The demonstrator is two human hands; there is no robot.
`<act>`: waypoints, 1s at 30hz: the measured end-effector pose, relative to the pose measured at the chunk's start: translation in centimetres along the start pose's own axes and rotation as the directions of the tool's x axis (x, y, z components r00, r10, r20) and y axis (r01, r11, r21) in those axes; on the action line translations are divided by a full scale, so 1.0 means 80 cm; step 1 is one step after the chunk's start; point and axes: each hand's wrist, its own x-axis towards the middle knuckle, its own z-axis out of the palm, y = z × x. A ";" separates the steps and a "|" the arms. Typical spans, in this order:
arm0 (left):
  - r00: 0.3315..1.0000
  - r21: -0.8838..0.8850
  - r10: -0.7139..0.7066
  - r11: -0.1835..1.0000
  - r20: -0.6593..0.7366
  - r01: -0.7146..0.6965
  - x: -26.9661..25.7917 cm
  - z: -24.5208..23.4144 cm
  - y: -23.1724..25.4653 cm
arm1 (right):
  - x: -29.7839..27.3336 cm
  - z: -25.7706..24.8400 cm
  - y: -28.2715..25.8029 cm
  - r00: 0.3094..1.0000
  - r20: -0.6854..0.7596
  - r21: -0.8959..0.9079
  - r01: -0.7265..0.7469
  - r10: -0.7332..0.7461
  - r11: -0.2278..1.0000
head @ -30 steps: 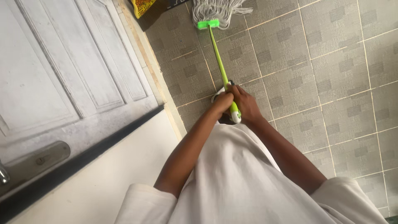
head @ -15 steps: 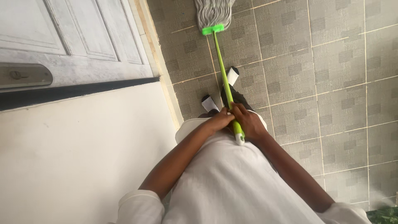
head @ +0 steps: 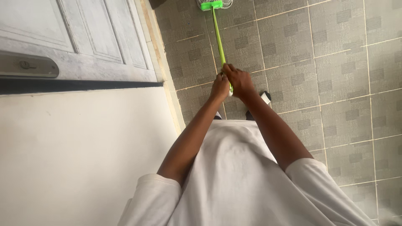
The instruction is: The person mops a tiled floor area using a green-handled mop.
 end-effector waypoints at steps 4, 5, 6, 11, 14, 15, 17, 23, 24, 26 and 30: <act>0.864 0.118 0.499 0.856 0.069 -0.503 -0.106 -0.008 0.040 | 0.001 -0.024 0.019 0.999 -0.049 -0.103 -0.029 0.024 0.994; 0.837 0.219 0.538 0.809 0.098 -0.546 -0.144 -0.008 0.048 | -0.015 -0.037 0.021 1.000 -0.025 -0.147 -0.016 0.013 0.989; 0.802 0.319 0.584 0.741 0.129 -0.591 -0.175 -0.009 0.061 | -0.033 -0.052 0.020 1.000 -0.012 -0.196 -0.001 -0.001 0.981; 0.750 0.441 0.559 0.607 0.354 -0.661 -0.289 0.013 0.100 | -0.150 -0.113 0.005 0.986 0.132 -0.085 -0.095 0.106 0.992; 0.752 0.449 0.525 0.603 0.399 -0.659 -0.289 0.041 0.122 | -0.170 -0.133 0.028 0.996 0.044 0.012 -0.084 0.084 0.996; 0.745 0.488 0.541 0.565 0.390 -0.665 -0.278 0.053 0.129 | -0.164 -0.133 0.040 0.994 0.047 0.034 -0.104 0.102 0.994; 0.755 0.561 0.537 0.516 0.376 -0.647 -0.258 0.077 0.129 | -0.159 -0.129 0.068 0.993 0.069 0.027 -0.102 0.100 0.994; 0.871 0.776 0.443 0.464 0.214 -0.427 -0.136 0.153 0.134 | -0.075 -0.101 0.172 0.988 0.153 -0.206 0.049 -0.017 0.977; 0.916 0.784 0.351 0.507 0.192 -0.359 -0.120 0.171 0.136 | -0.064 -0.100 0.187 0.989 0.144 -0.192 0.039 -0.011 0.981; 0.923 0.775 0.386 0.580 0.008 -0.249 -0.105 0.209 0.147 | -0.056 -0.107 0.208 0.989 0.143 -0.139 0.059 -0.039 0.988; 0.978 0.605 0.191 0.771 0.080 -0.200 -0.119 0.207 0.188 | -0.092 -0.152 0.223 0.953 0.193 0.007 0.239 -0.236 0.971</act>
